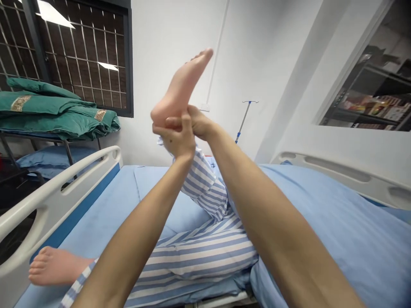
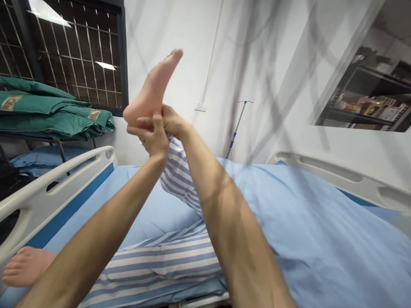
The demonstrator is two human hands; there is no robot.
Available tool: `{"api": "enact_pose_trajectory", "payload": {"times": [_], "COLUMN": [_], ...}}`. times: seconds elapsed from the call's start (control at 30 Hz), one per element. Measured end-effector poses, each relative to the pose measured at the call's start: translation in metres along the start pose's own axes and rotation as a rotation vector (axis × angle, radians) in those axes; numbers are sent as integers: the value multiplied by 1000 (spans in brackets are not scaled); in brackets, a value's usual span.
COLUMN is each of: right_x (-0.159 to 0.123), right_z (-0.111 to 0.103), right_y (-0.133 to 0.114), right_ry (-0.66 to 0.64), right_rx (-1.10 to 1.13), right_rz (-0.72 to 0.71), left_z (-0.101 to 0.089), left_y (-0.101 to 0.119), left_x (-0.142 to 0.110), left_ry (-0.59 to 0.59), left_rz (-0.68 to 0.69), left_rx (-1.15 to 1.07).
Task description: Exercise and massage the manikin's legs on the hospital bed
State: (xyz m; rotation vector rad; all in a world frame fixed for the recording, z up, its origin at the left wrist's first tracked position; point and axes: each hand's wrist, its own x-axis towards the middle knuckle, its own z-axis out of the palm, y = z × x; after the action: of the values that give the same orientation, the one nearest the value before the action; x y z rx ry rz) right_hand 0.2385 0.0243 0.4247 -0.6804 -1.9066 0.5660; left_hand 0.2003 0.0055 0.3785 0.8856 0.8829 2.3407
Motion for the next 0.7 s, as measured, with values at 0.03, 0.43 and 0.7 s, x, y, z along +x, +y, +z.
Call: {"api": "enact_pose_trajectory", "payload": {"times": [0.03, 0.43, 0.7], "right_x": [-2, 18, -48], "right_z": [-9, 124, 267], "right_y": [-4, 68, 135], "right_ry": [-36, -281, -490], "right_rx": [4, 114, -406], "right_rz": [-6, 53, 235], "left_z": [6, -102, -258], "left_y": [4, -69, -148], "left_x": [-4, 59, 60], "left_ry": [-44, 267, 523], "left_rz": [38, -148, -518], "left_rx": [22, -36, -35]}}
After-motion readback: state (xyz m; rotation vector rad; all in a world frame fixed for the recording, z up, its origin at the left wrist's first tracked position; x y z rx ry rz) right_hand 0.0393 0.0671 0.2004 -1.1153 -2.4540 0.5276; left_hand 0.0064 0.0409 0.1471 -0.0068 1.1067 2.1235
